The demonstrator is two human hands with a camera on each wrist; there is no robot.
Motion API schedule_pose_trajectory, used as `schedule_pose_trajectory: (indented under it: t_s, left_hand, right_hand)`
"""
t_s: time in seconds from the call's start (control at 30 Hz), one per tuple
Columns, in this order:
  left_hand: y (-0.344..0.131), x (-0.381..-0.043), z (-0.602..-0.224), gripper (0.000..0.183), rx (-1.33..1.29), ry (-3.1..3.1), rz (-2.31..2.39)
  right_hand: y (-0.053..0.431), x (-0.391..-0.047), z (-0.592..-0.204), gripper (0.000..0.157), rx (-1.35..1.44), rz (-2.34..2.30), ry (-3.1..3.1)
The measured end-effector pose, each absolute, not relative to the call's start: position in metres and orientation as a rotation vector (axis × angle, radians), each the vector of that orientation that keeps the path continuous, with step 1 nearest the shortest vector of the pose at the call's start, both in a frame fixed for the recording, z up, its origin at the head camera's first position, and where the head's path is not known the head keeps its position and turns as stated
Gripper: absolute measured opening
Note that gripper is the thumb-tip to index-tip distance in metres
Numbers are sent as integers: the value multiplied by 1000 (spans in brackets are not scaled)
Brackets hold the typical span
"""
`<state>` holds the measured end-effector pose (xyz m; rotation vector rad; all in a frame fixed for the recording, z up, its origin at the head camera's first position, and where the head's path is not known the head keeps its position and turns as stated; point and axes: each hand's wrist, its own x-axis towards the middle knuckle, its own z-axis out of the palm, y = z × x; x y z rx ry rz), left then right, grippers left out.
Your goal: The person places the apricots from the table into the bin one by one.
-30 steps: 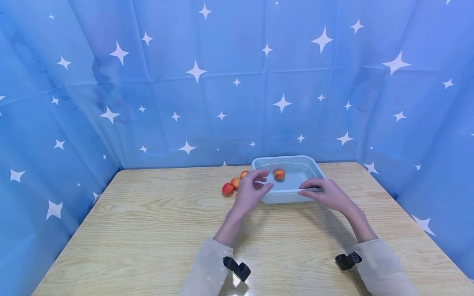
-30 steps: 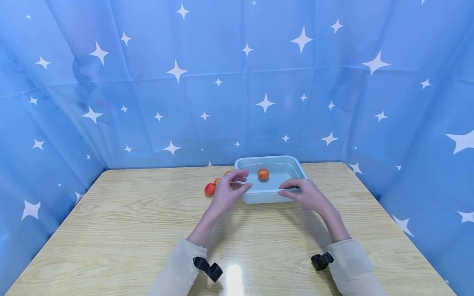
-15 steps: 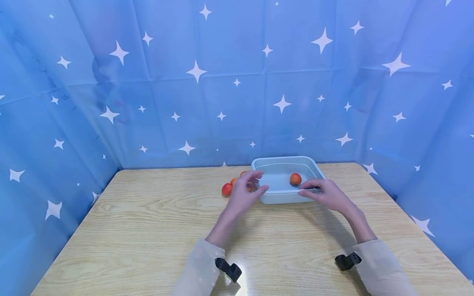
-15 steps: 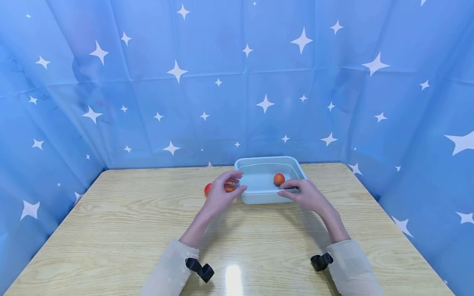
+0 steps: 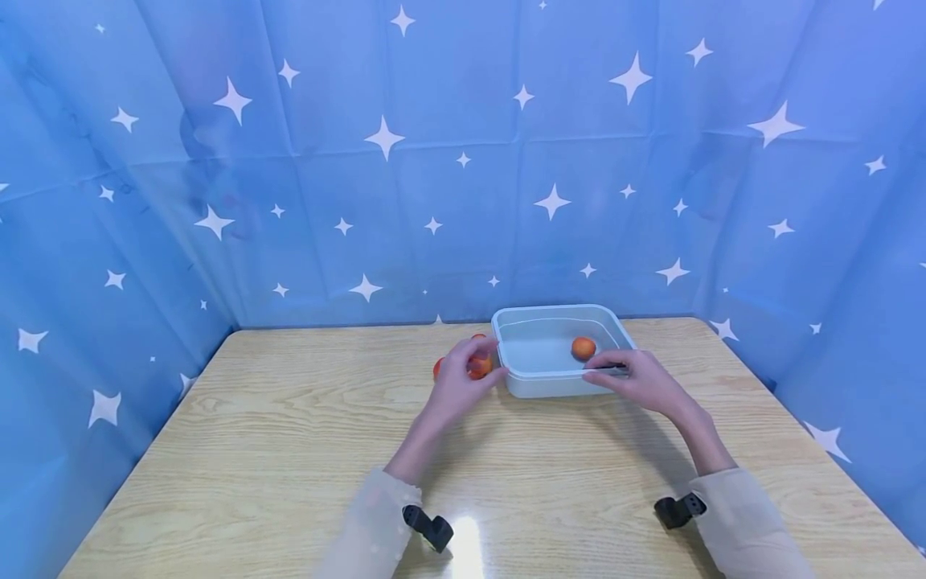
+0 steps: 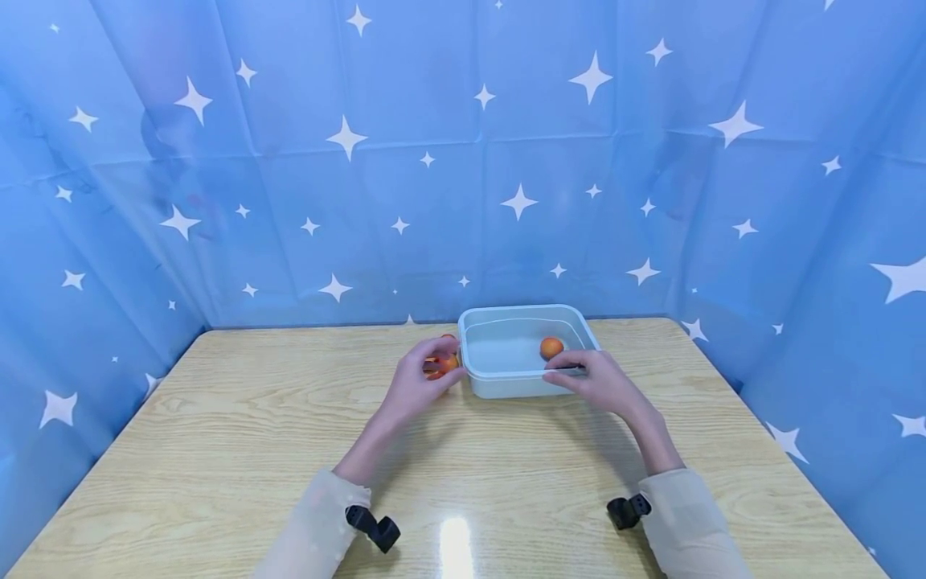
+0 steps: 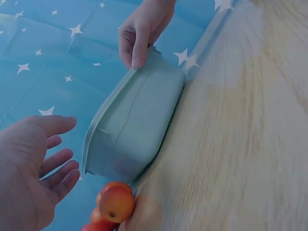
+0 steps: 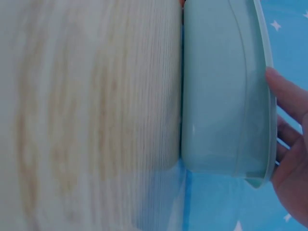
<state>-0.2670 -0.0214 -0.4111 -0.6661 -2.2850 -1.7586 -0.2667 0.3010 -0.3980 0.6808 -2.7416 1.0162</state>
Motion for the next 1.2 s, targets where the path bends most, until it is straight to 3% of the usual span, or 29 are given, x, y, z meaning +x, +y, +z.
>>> schedule_pose_trajectory:
  t_s: [1.2]
  left_hand:
    - [-50,-277,-437,40,-677,-2448,-1590]
  right_hand:
    - [300,-266,-397,13,671,1026,-2741]
